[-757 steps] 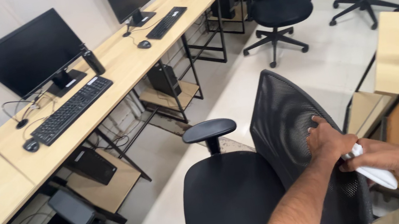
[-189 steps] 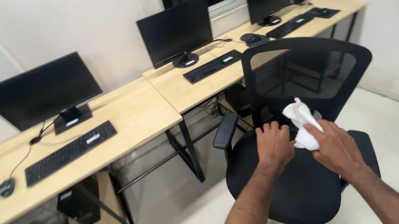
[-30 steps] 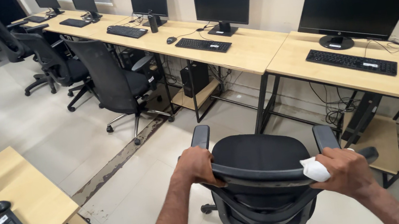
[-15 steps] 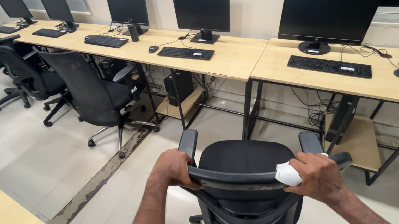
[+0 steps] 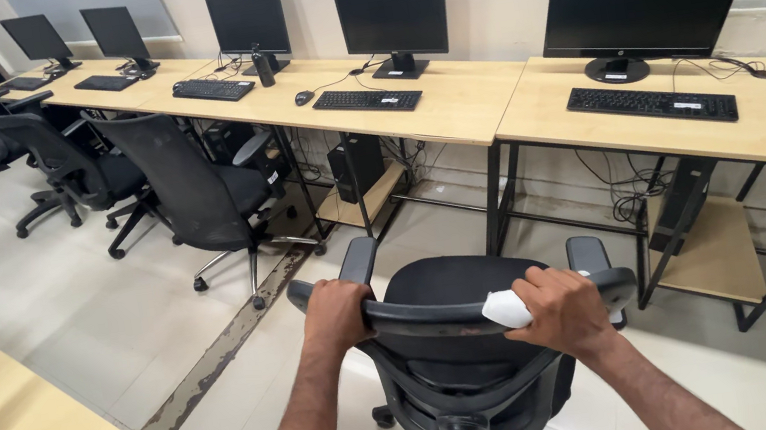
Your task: The person wipes the seat, armrests, and backrest of a black office chair using a white cloth. They move the chair slightly to access different parts and continue wiping the surfaces thoroughly.
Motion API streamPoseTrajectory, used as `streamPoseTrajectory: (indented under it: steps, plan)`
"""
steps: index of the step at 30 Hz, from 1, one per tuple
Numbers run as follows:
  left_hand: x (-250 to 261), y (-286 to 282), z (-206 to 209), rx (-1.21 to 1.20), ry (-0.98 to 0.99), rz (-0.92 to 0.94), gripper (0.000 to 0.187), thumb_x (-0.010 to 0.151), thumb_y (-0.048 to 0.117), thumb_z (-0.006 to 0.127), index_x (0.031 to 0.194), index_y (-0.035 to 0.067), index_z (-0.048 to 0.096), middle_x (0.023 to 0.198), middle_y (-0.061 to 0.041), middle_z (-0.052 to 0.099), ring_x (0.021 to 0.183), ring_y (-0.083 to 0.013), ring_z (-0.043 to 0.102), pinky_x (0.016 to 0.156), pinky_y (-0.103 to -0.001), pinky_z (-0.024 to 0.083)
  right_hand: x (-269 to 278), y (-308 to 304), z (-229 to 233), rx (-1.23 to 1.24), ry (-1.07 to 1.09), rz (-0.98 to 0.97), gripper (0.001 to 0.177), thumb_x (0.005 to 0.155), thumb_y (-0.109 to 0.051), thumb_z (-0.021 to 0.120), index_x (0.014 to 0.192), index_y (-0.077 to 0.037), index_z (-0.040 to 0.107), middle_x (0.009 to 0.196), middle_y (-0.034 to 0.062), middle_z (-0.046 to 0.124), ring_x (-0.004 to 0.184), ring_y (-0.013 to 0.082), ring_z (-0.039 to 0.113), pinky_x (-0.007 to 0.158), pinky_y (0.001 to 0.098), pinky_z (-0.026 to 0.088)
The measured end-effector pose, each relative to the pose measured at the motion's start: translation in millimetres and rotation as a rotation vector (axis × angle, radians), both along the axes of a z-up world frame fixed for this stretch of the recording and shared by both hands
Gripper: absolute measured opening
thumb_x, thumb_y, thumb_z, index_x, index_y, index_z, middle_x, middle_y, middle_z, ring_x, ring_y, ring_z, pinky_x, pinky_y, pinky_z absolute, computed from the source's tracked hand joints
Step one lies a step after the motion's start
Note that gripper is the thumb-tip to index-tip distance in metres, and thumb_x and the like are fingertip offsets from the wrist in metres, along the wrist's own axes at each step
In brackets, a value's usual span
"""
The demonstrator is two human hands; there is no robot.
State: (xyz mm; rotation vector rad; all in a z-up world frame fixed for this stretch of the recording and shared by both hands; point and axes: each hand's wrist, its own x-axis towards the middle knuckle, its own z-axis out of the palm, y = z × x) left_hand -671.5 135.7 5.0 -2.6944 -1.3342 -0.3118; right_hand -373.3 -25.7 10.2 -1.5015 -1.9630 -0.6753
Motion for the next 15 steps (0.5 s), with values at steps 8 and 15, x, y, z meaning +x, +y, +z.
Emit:
streamPoseTrajectory:
  steps: [8,15]
  plan:
    - [-21,38,-7,0.055,-0.038,0.000,0.029,0.058,0.020,0.092,0.084,0.019,0.078,0.083,-0.005,0.075,0.090,-0.0267,0.071,0.088,-0.042,0.049,-10,37,3,0.007,-0.020,0.040,0.047,0.049,-0.036,0.096,0.069,-0.010,0.062,0.063,0.0057,0.058,0.056,0.0251,0.064,0.050,0.0422,0.052]
    - [-36,83,-8,0.077,-0.034,-0.056,0.030,0.057,0.028,0.092,0.081,0.019,0.077,0.082,-0.006,0.075,0.090,-0.0284,0.071,0.086,-0.047,0.048,-23,76,7,0.020,-0.034,0.000,0.053,0.044,-0.043,0.097,0.065,-0.011,0.062,0.061,0.0055,0.057,0.056,0.0257,0.064,0.052,0.0432,0.051]
